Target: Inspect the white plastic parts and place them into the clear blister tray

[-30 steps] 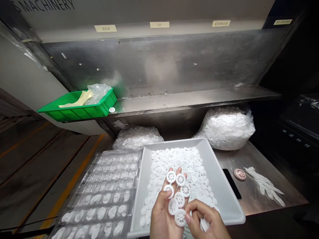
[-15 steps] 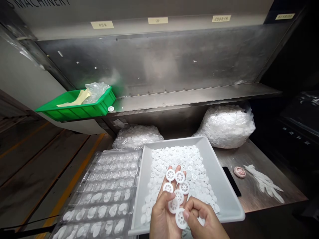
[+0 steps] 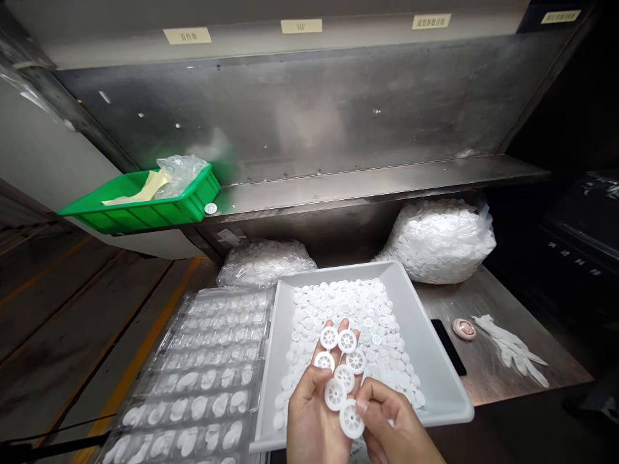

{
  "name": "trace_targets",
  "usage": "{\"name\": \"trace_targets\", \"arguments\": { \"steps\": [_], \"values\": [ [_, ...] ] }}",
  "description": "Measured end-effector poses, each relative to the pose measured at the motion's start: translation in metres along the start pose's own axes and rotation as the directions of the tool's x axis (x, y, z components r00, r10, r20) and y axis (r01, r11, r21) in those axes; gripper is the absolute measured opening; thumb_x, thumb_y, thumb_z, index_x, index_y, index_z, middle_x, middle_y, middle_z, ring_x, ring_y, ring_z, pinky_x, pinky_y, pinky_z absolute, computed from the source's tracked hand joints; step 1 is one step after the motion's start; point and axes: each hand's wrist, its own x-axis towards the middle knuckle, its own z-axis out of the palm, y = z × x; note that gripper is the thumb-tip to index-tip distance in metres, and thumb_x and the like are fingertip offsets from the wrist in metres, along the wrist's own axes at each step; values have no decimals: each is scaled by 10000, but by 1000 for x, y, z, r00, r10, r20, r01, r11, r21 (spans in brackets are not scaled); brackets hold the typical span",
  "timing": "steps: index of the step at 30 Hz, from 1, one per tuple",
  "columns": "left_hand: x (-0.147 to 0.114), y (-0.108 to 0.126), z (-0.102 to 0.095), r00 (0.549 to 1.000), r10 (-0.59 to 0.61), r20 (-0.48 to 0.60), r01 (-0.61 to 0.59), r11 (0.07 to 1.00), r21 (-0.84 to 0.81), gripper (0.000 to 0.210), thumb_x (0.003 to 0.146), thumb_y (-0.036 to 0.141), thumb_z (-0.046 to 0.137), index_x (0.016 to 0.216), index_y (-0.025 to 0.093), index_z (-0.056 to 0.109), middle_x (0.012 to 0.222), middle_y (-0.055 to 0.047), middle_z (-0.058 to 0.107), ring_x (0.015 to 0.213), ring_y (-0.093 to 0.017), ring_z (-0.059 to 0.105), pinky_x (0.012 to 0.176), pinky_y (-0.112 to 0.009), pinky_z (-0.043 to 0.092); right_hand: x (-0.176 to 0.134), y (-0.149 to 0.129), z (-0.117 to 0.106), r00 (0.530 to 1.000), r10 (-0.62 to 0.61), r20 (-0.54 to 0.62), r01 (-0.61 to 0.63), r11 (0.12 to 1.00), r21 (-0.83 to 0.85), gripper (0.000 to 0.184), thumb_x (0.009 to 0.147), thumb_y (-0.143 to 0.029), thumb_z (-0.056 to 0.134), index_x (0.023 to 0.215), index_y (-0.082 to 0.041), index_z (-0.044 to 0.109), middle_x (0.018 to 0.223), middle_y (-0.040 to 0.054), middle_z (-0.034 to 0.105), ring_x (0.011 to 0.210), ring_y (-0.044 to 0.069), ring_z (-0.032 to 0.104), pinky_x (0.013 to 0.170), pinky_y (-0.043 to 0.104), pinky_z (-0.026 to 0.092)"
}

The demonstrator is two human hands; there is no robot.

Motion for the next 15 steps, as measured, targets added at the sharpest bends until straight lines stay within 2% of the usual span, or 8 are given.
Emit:
{"name": "trace_targets", "arguments": {
  "steps": [4, 10, 13, 15],
  "values": [
    [2, 0, -2, 1000, -10, -7, 9, 1000, -27, 584, 805, 101, 409, 1368, 244, 353, 1225, -68, 611, 1090, -205, 576, 1005, -357, 383, -1, -3, 2, 1000, 14, -3, -14, 1000, 19, 439, 756, -580, 588, 635, -207, 389, 371, -142, 247, 325, 21, 137, 356, 175, 103],
    [4, 2, -4, 1000, -20, 3, 20, 999, -41, 598, 803, 102, 423, 1380, 229, 329, 1197, -80, 624, 1063, -209, 590, 987, -365, 396, -3, -2, 0, 999, -21, -24, 20, 999, -38, 419, 773, -571, 567, 647, -206, 404, 378, -139, 243, 339, 32, 141, 374, 193, 105],
    [4, -2, -2, 1000, -21, -7, 21, 1000, -21, 580, 806, 118, 426, 1372, 218, 345, 1177, -77, 632, 1050, -209, 595, 971, -357, 409, -2, 0, 0, 980, -183, -76, 163, 962, -218, 361, 789, -502, 568, 657, -187, 451, 451, -108, 308, 406, 48, 236, 429, 199, 189],
    [5, -5, 0, 999, -52, 1, 52, 998, -30, 569, 806, 136, 430, 1365, 217, 358, 1172, -70, 633, 1046, -209, 596, 956, -346, 421, -1, 1, 2, 936, -337, -96, 269, 867, -420, 275, 800, -409, 548, 662, -183, 475, 494, -86, 347, 453, 67, 320, 485, 208, 267]
  ]
}}
